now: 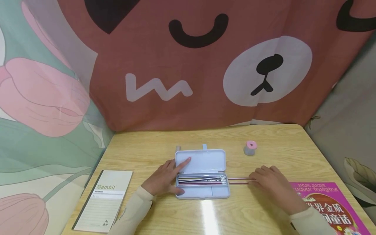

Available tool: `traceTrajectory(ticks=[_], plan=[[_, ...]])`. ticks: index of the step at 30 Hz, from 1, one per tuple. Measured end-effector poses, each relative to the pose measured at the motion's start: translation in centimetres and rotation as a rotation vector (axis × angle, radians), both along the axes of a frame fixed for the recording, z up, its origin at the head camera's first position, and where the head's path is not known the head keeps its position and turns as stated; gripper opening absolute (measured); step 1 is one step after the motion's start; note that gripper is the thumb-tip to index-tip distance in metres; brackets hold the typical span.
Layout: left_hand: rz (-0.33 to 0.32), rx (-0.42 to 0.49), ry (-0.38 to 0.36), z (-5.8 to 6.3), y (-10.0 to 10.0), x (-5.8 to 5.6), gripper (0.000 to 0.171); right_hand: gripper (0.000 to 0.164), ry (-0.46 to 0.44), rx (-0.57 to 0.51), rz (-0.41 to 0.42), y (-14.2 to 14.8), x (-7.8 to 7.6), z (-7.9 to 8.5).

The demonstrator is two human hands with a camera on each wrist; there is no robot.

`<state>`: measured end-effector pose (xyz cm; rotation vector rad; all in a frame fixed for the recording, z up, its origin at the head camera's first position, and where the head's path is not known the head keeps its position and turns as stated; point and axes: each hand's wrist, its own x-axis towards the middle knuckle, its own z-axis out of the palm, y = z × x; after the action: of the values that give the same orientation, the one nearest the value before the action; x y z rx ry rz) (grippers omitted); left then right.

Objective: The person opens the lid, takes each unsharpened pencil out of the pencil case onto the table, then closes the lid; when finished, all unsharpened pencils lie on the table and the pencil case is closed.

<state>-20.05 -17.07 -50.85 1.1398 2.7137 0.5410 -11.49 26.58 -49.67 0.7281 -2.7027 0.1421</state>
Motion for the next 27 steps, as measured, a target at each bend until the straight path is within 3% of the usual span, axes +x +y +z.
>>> traceTrajectory(ticks=[9, 18, 27], plan=[[0.014, 0.0, -0.024, 0.2, 0.0, 0.0, 0.12, 0.015, -0.023, -0.003, 0.081, -5.8, -1.1, 0.5], [0.01, 0.001, -0.028, -0.1, 0.1, 0.2, 0.121, 0.017, -0.034, 0.007, 0.163, -9.4, -2.4, 0.1], [0.009, -0.005, -0.008, 0.0, 0.1, 0.1, 0.121, 0.027, -0.028, 0.102, 0.113, -10.8, -3.2, -1.2]])
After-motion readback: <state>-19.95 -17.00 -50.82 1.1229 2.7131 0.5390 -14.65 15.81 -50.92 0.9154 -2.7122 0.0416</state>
